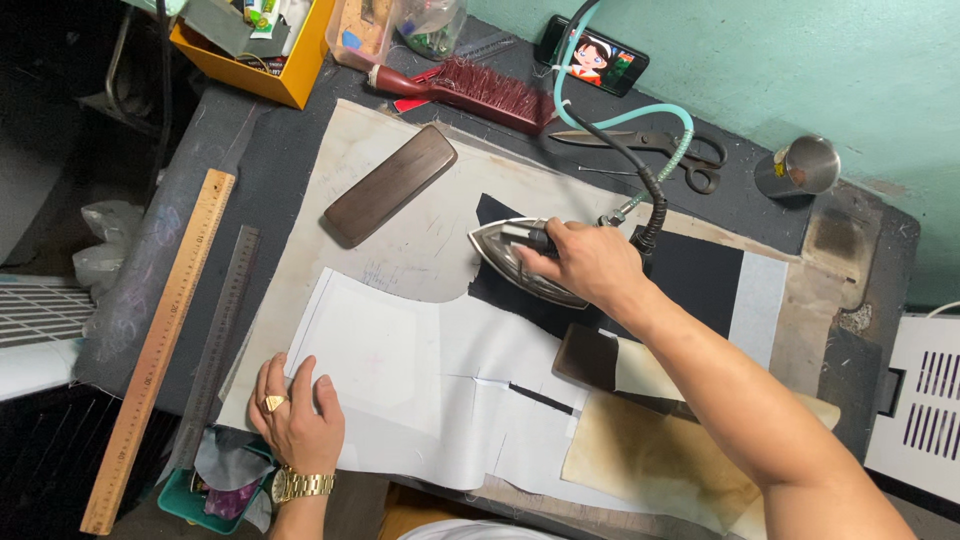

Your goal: The person irons a piece of black fabric on a board using a steam iron and a wooden block, then cuts the fabric with shears.

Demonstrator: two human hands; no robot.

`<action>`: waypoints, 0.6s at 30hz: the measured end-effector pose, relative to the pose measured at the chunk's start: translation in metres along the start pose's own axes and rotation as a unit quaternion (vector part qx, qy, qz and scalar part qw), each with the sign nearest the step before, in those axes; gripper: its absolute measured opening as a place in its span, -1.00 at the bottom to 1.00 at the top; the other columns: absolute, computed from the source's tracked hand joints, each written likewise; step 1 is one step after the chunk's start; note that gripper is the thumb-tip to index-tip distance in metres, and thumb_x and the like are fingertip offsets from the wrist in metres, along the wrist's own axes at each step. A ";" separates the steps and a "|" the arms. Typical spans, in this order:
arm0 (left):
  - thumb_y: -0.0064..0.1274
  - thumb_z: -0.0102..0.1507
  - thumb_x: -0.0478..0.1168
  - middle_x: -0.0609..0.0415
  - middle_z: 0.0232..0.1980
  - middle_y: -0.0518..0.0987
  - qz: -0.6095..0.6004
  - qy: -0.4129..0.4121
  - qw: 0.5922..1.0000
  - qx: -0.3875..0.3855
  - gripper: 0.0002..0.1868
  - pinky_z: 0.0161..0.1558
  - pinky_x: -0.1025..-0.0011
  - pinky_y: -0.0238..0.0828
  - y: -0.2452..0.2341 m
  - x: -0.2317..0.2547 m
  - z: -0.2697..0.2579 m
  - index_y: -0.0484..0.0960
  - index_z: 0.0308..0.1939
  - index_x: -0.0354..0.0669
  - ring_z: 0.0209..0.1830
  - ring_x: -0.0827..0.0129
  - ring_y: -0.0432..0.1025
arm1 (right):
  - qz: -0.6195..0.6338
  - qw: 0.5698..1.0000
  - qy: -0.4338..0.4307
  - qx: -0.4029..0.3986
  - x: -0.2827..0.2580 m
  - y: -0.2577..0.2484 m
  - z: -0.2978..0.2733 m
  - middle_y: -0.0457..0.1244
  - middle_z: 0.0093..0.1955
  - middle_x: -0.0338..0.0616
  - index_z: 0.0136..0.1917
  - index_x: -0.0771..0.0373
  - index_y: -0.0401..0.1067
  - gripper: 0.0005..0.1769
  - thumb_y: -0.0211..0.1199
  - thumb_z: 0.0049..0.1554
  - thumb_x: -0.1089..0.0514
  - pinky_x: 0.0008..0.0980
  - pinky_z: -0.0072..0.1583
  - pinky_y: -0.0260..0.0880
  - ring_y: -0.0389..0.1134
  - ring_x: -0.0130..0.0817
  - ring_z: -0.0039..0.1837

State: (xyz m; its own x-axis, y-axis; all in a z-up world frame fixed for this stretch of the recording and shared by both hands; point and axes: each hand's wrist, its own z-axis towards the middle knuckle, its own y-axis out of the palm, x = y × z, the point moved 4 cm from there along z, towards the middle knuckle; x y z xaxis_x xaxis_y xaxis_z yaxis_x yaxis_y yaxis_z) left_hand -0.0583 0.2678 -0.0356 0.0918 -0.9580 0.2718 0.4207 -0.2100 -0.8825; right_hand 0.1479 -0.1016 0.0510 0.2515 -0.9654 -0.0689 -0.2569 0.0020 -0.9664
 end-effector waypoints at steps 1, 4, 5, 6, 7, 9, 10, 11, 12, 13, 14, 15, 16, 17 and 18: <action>0.04 0.38 -0.21 -0.18 0.39 0.50 0.000 -0.001 1.000 0.001 -0.74 0.36 -0.06 0.18 -0.001 0.000 0.000 0.72 0.09 -0.12 0.42 -0.06 0.38 | 0.000 1.000 -0.001 0.000 -0.004 -0.002 0.005 0.31 -0.35 -0.04 -0.12 0.15 0.31 -0.28 -0.04 0.23 -0.57 0.16 -0.36 0.27 0.36 0.27 -0.26; 0.04 0.39 -0.21 -0.17 0.38 0.49 0.003 0.002 1.000 -0.003 -0.75 0.35 -0.06 0.18 -0.001 0.001 0.001 0.72 0.09 -0.13 0.42 -0.06 0.38 | 0.037 0.997 0.054 0.038 -0.009 -0.008 0.019 0.28 -0.40 0.04 -0.13 0.21 0.25 -0.27 0.01 0.25 -0.55 0.20 -0.33 0.23 0.33 0.37 -0.28; 0.04 0.39 -0.21 -0.18 0.38 0.50 0.003 0.003 1.000 0.000 -0.75 0.35 -0.05 0.18 -0.001 0.002 0.001 0.72 0.09 -0.13 0.42 -0.05 0.38 | 0.051 0.995 0.078 0.021 -0.010 -0.009 0.024 0.29 -0.36 0.07 -0.13 0.22 0.25 -0.26 -0.01 0.26 -0.55 0.22 -0.28 0.25 0.33 0.39 -0.24; 0.03 0.39 -0.21 -0.18 0.38 0.50 0.004 0.003 1.000 0.003 -0.75 0.35 -0.04 0.18 -0.001 0.002 0.001 0.73 0.08 -0.13 0.41 -0.04 0.38 | 0.065 0.993 0.101 0.006 -0.011 -0.010 0.030 0.31 -0.31 0.10 -0.13 0.24 0.25 -0.25 -0.03 0.26 -0.55 0.23 -0.23 0.27 0.33 0.41 -0.20; 0.03 0.39 -0.21 -0.18 0.38 0.50 0.004 0.004 1.000 0.003 -0.75 0.35 -0.04 0.18 -0.001 0.002 0.002 0.73 0.08 -0.13 0.41 -0.04 0.38 | 0.066 0.993 0.102 0.006 -0.013 -0.009 0.036 0.31 -0.31 0.10 -0.13 0.24 0.25 -0.25 -0.03 0.26 -0.55 0.23 -0.23 0.27 0.33 0.41 -0.20; 0.04 0.38 -0.22 -0.17 0.38 0.50 0.004 0.003 1.000 0.006 -0.76 0.35 -0.04 0.18 0.000 0.001 0.001 0.73 0.08 -0.13 0.42 -0.04 0.38 | 0.067 0.993 0.085 0.049 -0.017 -0.010 0.045 0.28 -0.37 0.08 -0.12 0.25 0.26 -0.29 -0.02 0.31 -0.49 0.21 -0.26 0.27 0.32 0.34 -0.24; 0.04 0.38 -0.22 -0.17 0.38 0.50 0.005 0.003 1.000 0.006 -0.76 0.35 -0.04 0.18 0.000 0.002 0.001 0.73 0.08 -0.13 0.42 -0.04 0.38 | 0.068 0.993 0.085 0.048 -0.018 -0.009 0.050 0.28 -0.37 0.08 -0.12 0.25 0.26 -0.29 -0.02 0.31 -0.49 0.21 -0.26 0.27 0.32 0.34 -0.24; 0.03 0.39 -0.21 -0.17 0.37 0.50 0.004 0.005 1.000 0.006 -0.75 0.34 -0.05 0.18 -0.001 0.002 0.002 0.73 0.08 -0.13 0.41 -0.05 0.38 | 0.073 0.991 0.090 0.063 -0.019 -0.009 0.055 0.31 -0.33 0.13 -0.12 0.25 0.27 -0.29 -0.01 0.31 -0.48 0.24 -0.21 0.29 0.34 0.38 -0.21; 0.01 0.41 -0.20 -0.18 0.37 0.50 0.004 0.006 1.000 0.007 -0.75 0.34 -0.05 0.19 -0.002 0.002 0.002 0.73 0.08 -0.13 0.40 -0.06 0.38 | 0.078 0.989 0.094 0.078 -0.021 -0.009 0.060 0.33 -0.30 0.17 -0.11 0.25 0.27 -0.30 0.00 0.31 -0.48 0.28 -0.17 0.31 0.36 0.43 -0.17; 0.01 0.41 -0.20 -0.18 0.37 0.50 0.005 0.007 1.000 0.007 -0.75 0.34 -0.05 0.19 -0.001 0.001 0.001 0.73 0.08 -0.13 0.40 -0.06 0.38 | 0.079 0.989 0.094 0.078 -0.019 -0.011 0.061 0.33 -0.30 0.17 -0.11 0.25 0.27 -0.30 0.00 0.31 -0.48 0.28 -0.17 0.31 0.36 0.43 -0.17; 0.01 0.41 -0.20 -0.18 0.37 0.50 0.002 0.008 1.000 0.007 -0.75 0.35 -0.05 0.18 -0.001 0.001 0.001 0.73 0.08 -0.14 0.41 -0.06 0.38 | 0.105 0.989 0.081 0.061 -0.019 -0.011 0.063 0.31 -0.31 0.19 -0.14 0.25 0.24 -0.29 0.02 0.30 -0.47 0.28 -0.16 0.29 0.33 0.45 -0.16; 0.01 0.41 -0.19 -0.19 0.37 0.50 -0.001 0.009 1.000 0.007 -0.74 0.36 -0.05 0.17 0.000 0.000 0.000 0.73 0.08 -0.14 0.41 -0.06 0.38 | 0.131 0.988 0.067 0.043 -0.019 -0.011 0.064 0.29 -0.32 0.21 -0.17 0.26 0.20 -0.29 0.04 0.30 -0.47 0.28 -0.15 0.26 0.31 0.47 -0.16; 0.01 0.41 -0.19 -0.19 0.37 0.50 -0.001 0.009 1.000 0.007 -0.74 0.36 -0.05 0.17 0.000 0.000 0.000 0.73 0.08 -0.14 0.41 -0.06 0.38 | 0.131 0.988 0.067 0.043 -0.017 -0.011 0.061 0.29 -0.32 0.21 -0.17 0.26 0.20 -0.29 0.04 0.30 -0.47 0.28 -0.15 0.26 0.31 0.47 -0.16; 0.02 0.40 -0.21 -0.19 0.37 0.50 -0.004 0.009 1.000 0.009 -0.74 0.35 -0.06 0.18 0.000 -0.001 0.000 0.73 0.08 -0.15 0.41 -0.07 0.38 | 0.109 0.993 0.044 0.019 -0.016 -0.010 0.059 0.29 -0.33 0.21 -0.17 0.26 0.23 -0.27 0.01 0.28 -0.50 0.26 -0.18 0.27 0.31 0.45 -0.17; 0.03 0.39 -0.22 -0.19 0.37 0.49 -0.007 0.009 1.000 0.010 -0.75 0.34 -0.08 0.19 0.001 -0.001 -0.001 0.73 0.08 -0.16 0.40 -0.07 0.38 | 0.086 0.996 0.022 -0.005 -0.015 -0.007 0.055 0.29 -0.34 0.20 -0.17 0.25 0.26 -0.24 -0.01 0.27 -0.53 0.24 -0.21 0.28 0.31 0.44 -0.19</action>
State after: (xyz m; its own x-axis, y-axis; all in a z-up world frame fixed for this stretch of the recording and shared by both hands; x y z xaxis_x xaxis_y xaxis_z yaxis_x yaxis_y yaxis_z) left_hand -0.0587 0.2685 -0.0365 0.0697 -0.9584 0.2767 0.4394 -0.2195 -0.8710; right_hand 0.1976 -0.0724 0.0453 0.1629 -0.9613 -0.2221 -0.3020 0.1657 -0.9388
